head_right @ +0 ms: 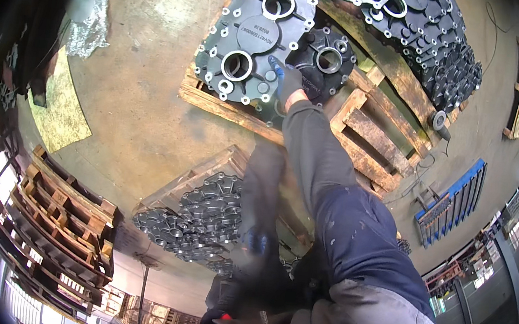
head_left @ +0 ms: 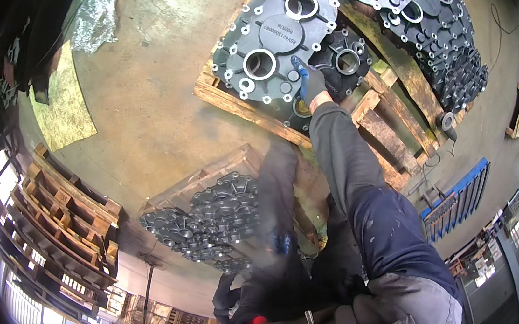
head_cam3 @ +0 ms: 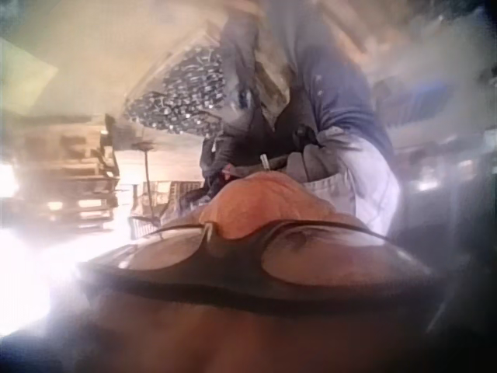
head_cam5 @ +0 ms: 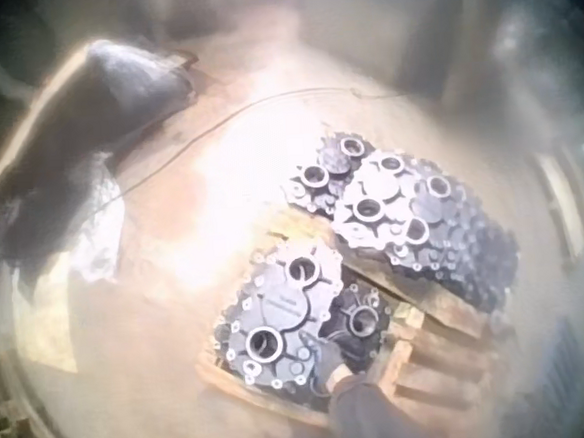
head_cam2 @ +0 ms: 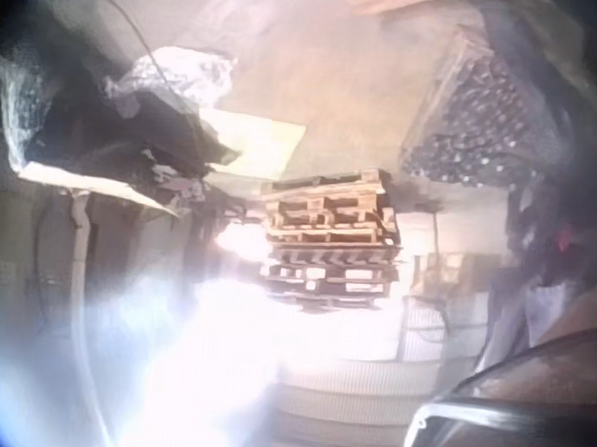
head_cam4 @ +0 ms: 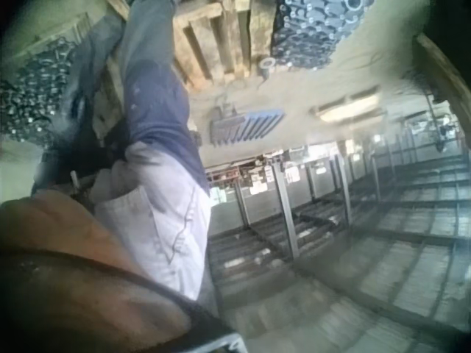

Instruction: The person uses an angle grinder to smooth the edges of metal parts placed on a wooden pallet. They handle several parts one at a time, flipping them over to grind different sides, then place them back on the pallet.

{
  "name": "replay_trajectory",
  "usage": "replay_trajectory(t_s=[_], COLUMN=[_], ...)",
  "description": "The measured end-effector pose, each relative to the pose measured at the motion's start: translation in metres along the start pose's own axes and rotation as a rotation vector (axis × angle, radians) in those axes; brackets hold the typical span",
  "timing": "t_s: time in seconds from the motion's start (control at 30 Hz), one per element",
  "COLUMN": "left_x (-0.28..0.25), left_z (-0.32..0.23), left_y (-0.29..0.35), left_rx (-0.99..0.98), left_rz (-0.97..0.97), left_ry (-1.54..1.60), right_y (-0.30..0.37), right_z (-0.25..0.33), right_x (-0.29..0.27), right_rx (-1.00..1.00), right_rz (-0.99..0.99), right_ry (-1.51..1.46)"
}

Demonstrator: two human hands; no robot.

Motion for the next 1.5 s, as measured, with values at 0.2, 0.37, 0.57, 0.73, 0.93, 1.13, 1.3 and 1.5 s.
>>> replay_trajectory(t_s=[0.2,0.37,0.57,0.73,0.93,1.13,1.3,1.5], left_x=[0.002,0.002,-0.014,-0.003,-0.026,-0.004,0.028,0.09], left_z=[-0.016,-0.024,-0.083,-0.079,-0.084,-0.142,-0.238,-0.304], left_y=[-0.005,0.013,0.031,0.048,0.071,0.137,0.187,0.138], left_rx=[-0.01,-0.069,0.116,0.131,0.317,0.256,0.514,0.698], left_rz=[-0.001,-0.065,-0.135,0.082,-0.009,0.114,0.189,0.288], left_ry=[-0.082,-0.184,-0.027,0.246,0.138,-0.013,-0.27,-0.662], right_y=[0.035,0.234,0.396,0.495,0.621,0.746,0.829,0.907], right_z=[-0.006,-0.021,-0.023,0.03,-0.023,-0.117,-0.161,-0.198], right_x=[-0.055,-0.105,-0.292,-0.426,-0.572,-0.642,-0.588,-0.5], right_rx=[-0.094,0.162,0.374,0.272,0.229,0.184,0.304,0.353], right_rz=[-0.117,0.167,-0.103,-0.212,-0.485,-0.715,-0.825,-0.966], right_ry=[0.702,0.279,0.126,0.26,0.02,0.069,-0.287,-0.508])
Point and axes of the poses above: each hand's wrist, its own y-axis away from the middle knuckle, its own x-axis out of the palm, z = x × y, the point moved 8 cm from there along -y, towards the middle knuckle, and after that the axes turned 12 degrees about -x, right-handed, at the moved point
